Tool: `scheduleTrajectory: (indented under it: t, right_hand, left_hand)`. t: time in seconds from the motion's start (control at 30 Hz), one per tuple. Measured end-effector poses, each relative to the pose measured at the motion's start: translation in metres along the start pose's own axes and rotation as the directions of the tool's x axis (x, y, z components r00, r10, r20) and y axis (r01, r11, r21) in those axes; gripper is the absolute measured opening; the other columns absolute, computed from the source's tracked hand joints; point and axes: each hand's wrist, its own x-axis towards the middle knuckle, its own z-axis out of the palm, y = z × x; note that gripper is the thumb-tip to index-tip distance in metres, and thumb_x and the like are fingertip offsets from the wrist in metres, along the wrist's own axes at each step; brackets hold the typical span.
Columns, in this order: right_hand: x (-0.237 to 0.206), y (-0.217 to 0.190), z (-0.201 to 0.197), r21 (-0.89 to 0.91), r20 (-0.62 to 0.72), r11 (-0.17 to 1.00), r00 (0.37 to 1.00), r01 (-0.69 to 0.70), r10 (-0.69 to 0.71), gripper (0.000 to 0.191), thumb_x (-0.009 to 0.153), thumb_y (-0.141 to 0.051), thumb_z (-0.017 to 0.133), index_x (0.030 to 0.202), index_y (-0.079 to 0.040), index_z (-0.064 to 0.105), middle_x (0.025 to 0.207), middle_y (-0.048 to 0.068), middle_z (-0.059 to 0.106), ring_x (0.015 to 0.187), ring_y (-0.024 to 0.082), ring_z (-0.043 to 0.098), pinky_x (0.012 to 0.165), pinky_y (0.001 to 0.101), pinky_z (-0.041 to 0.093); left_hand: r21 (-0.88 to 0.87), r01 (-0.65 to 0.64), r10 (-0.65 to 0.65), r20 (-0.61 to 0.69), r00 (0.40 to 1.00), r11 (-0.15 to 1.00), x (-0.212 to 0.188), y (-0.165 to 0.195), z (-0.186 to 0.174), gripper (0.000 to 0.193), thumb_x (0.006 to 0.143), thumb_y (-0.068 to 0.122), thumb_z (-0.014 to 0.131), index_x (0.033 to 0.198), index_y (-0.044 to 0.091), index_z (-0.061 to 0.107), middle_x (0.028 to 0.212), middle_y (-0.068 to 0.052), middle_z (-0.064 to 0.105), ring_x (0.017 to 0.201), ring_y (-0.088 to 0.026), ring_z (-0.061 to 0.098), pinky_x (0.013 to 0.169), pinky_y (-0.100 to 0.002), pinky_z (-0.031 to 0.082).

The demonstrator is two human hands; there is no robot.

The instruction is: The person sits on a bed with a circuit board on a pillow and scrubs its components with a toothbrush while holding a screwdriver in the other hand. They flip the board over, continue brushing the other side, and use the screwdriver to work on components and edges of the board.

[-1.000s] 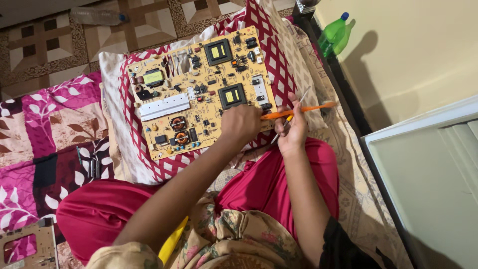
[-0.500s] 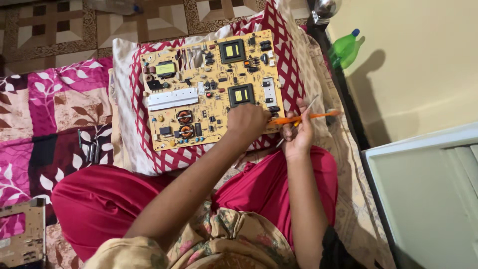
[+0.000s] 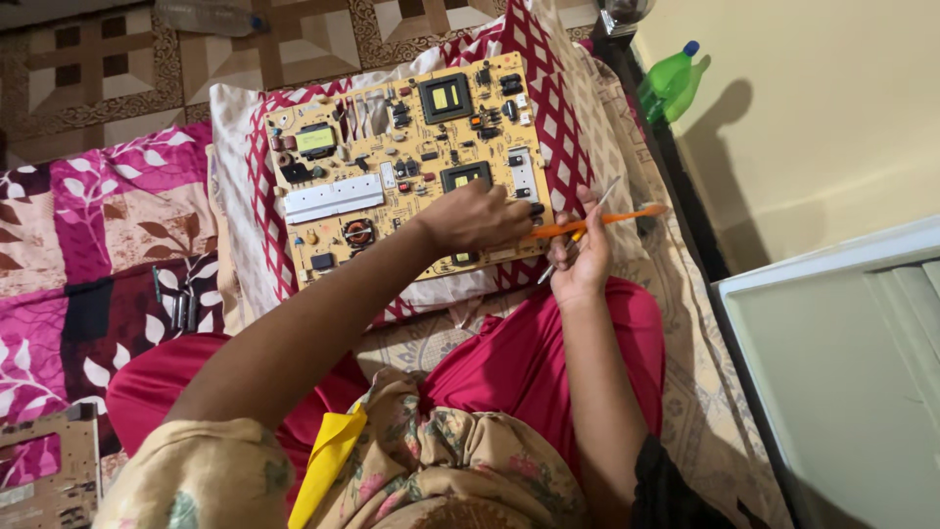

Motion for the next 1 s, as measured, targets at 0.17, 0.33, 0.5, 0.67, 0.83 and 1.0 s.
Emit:
scheduleTrajectory:
  t: [0.17,0.33,0.5,0.67,0.83,1.0]
  right_hand:
    - [0.000,0.001,-0.002,0.014,0.021,1.000,1.000,0.002,-0.002,0.042,0.111,-0.044,0.044,0.141,-0.016,0.055,0.091,0.005,0.064,0.048,0.008,0.045,0.039,0.0204,0.028]
    - [0.001,0.003,-0.003,0.006,-0.007,1.000,1.000,-0.003,0.003,0.043,0.111,-0.043,0.043,0.142,-0.017,0.055,0.091,0.005,0.064,0.048,0.008,0.044,0.039,0.0198,0.028]
    - [0.002,0.004,-0.005,0.020,0.024,1.000,1.000,0.005,-0.006,0.042,0.111,-0.042,0.043,0.142,-0.016,0.056,0.091,0.006,0.065,0.048,0.008,0.044,0.039,0.0201,0.029]
    - [0.002,0.003,-0.007,-0.001,0.007,1.000,1.000,-0.002,0.002,0.042,0.111,-0.044,0.043,0.141,-0.017,0.055,0.091,0.006,0.065,0.048,0.008,0.045,0.039,0.0195,0.029]
    - [0.002,0.003,-0.008,0.006,0.061,1.000,0.998,0.019,-0.020,0.043,0.111,-0.043,0.043,0.141,-0.016,0.055,0.092,0.006,0.065,0.049,0.009,0.046,0.039,0.0203,0.029]
    - [0.002,0.002,-0.009,0.043,0.029,0.999,1.000,0.004,-0.006,0.041,0.112,-0.042,0.045,0.141,-0.015,0.056,0.093,0.005,0.064,0.049,0.008,0.046,0.040,0.0194,0.029]
  left_hand:
    - [0.035,0.018,-0.022,0.129,0.991,0.999,0.009,-0.001,-0.005,0.028,0.098,0.041,0.056,0.108,0.015,0.057,0.100,-0.007,0.059,0.083,-0.021,0.061,0.063,-0.037,0.058]
    - [0.047,0.112,-0.118,0.147,0.982,0.993,0.009,0.003,-0.002,0.021,0.096,0.033,0.059,0.107,0.015,0.060,0.101,-0.004,0.061,0.089,-0.019,0.061,0.066,-0.035,0.057]
    - [-0.206,0.501,-0.409,0.365,0.836,0.841,0.019,0.028,0.000,0.029,0.105,0.031,0.054,0.093,0.006,0.063,0.082,-0.009,0.065,0.071,-0.017,0.060,0.050,-0.031,0.054]
    - [-0.266,0.743,-0.577,0.491,0.653,0.614,0.029,0.040,-0.008,0.040,0.107,0.033,0.049,0.081,0.010,0.067,0.067,-0.005,0.068,0.058,-0.016,0.066,0.044,-0.033,0.048]
    - [-0.262,0.720,-0.565,0.472,0.677,0.643,0.028,0.030,-0.025,0.033,0.102,0.039,0.055,0.085,0.016,0.071,0.076,-0.005,0.070,0.069,-0.020,0.070,0.052,-0.036,0.053]
    - [-0.236,0.619,-0.488,0.434,0.757,0.750,0.007,0.024,-0.030,0.043,0.094,0.046,0.062,0.119,0.012,0.057,0.096,-0.008,0.068,0.082,-0.021,0.072,0.061,-0.036,0.059]
